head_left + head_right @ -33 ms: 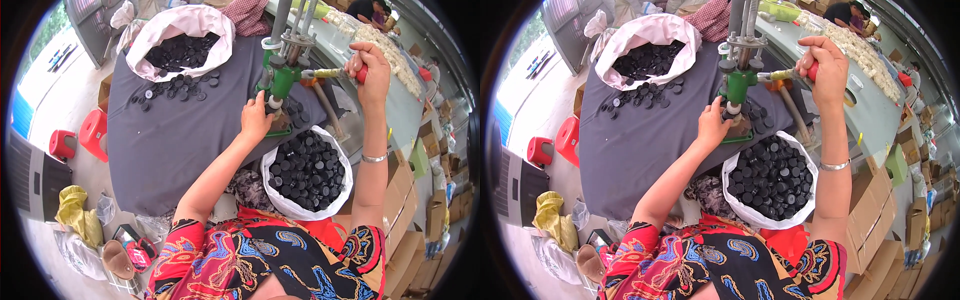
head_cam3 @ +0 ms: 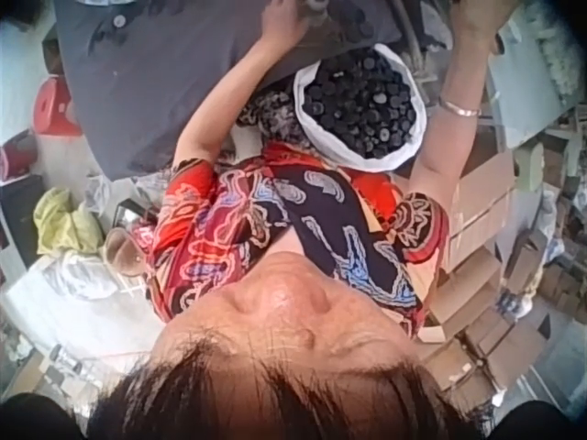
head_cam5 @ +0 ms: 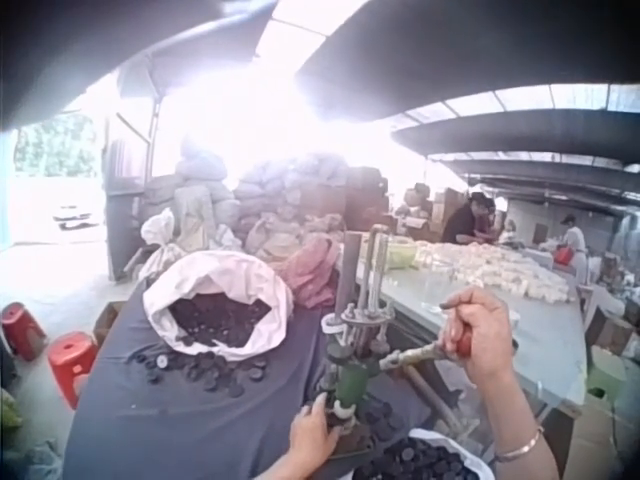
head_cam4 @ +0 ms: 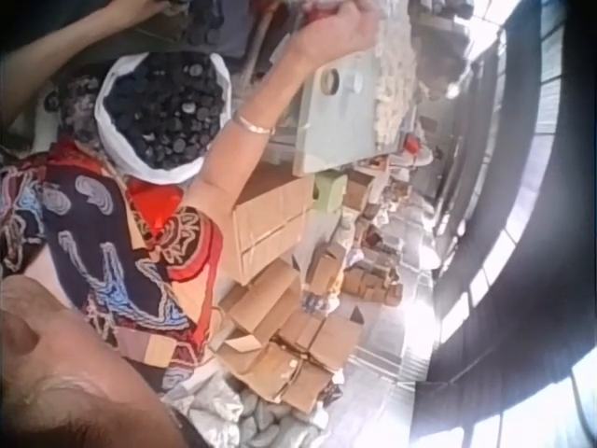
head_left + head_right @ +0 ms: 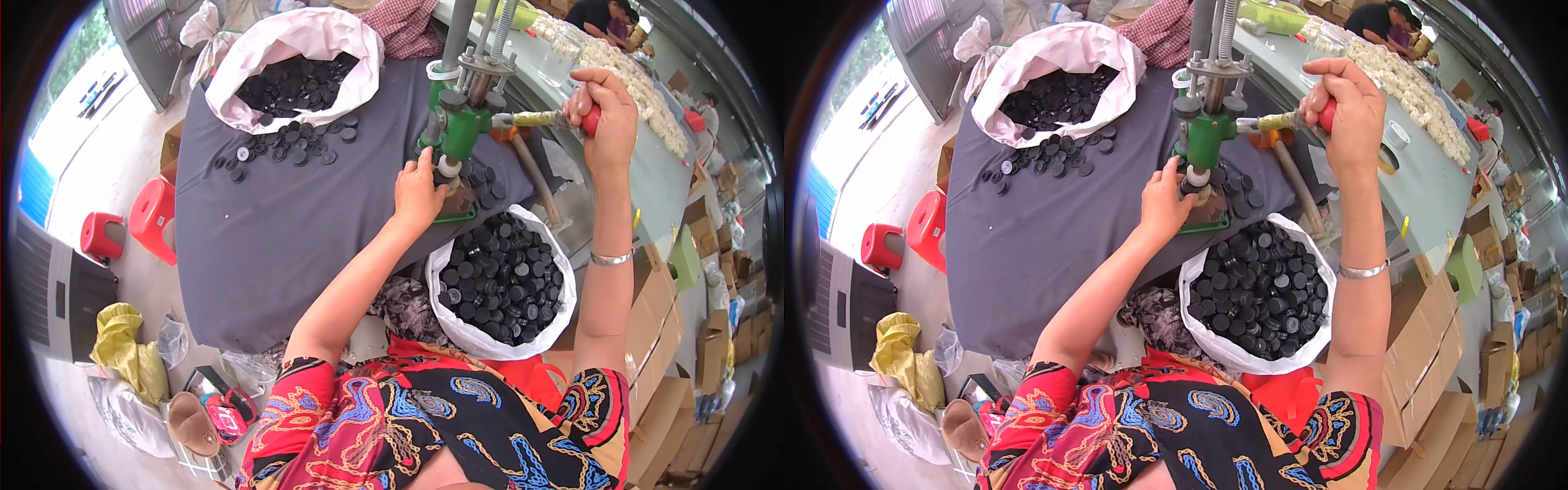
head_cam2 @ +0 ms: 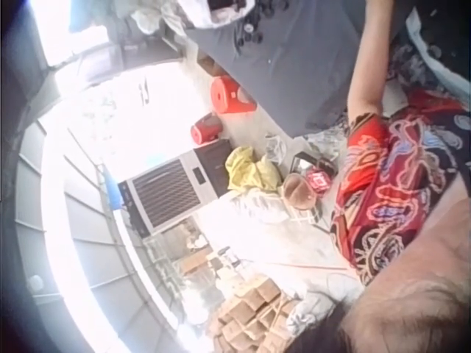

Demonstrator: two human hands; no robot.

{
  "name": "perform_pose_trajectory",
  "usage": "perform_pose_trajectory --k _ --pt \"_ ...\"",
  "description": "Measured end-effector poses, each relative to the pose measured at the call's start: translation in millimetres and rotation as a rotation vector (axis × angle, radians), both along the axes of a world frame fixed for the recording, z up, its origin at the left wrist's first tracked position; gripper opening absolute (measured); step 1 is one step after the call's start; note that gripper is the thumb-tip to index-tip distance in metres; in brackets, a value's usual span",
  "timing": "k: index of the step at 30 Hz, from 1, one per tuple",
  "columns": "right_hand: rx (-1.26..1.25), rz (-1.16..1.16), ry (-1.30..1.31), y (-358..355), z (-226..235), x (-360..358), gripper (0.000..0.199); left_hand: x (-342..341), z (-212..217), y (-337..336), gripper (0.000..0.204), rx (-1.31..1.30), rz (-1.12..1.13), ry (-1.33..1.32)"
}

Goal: The person processes small black plastic components using a manual press machine.

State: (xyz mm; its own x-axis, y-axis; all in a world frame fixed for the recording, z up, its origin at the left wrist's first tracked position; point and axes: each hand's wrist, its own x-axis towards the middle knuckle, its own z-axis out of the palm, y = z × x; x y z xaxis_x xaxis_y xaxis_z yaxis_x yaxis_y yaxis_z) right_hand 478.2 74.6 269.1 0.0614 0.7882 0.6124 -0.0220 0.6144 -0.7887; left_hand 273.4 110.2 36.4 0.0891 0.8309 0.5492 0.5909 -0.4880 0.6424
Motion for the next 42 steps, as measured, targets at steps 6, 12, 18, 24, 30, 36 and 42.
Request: perform_pose_trajectory --k 6,12,18,24,30,36,42 --pt "0.008 -0.017 0.007 -5 -5 0 0.023 10 2 7 0.079 -0.038 -0.001 -0.017" --pt "0.045 -0.045 0.03 -29 -29 -4 0.023 12 2 8 0.083 -0.104 0.004 -0.067" --pt "0.225 -0.078 0.004 -52 -80 -11 0.019 2 -1 4 0.081 -0.105 -0.013 -0.13" --pt "0.491 -0.207 -0.027 -64 -166 -6 0.016 -46 -7 -5 0.061 0.113 0.027 -0.11" --pt "0.221 -0.171 -0.087 -70 -134 -4 0.018 -165 -34 17 0.038 0.116 0.456 -0.115" --pt "0.034 -0.107 -0.042 -45 -40 -2 0.021 -224 -52 49 0.044 -0.043 0.667 0.015" --pt "-0.057 -0.059 -0.067 -1 2 -6 0.023 -216 -37 61 0.049 -0.092 0.697 0.243"
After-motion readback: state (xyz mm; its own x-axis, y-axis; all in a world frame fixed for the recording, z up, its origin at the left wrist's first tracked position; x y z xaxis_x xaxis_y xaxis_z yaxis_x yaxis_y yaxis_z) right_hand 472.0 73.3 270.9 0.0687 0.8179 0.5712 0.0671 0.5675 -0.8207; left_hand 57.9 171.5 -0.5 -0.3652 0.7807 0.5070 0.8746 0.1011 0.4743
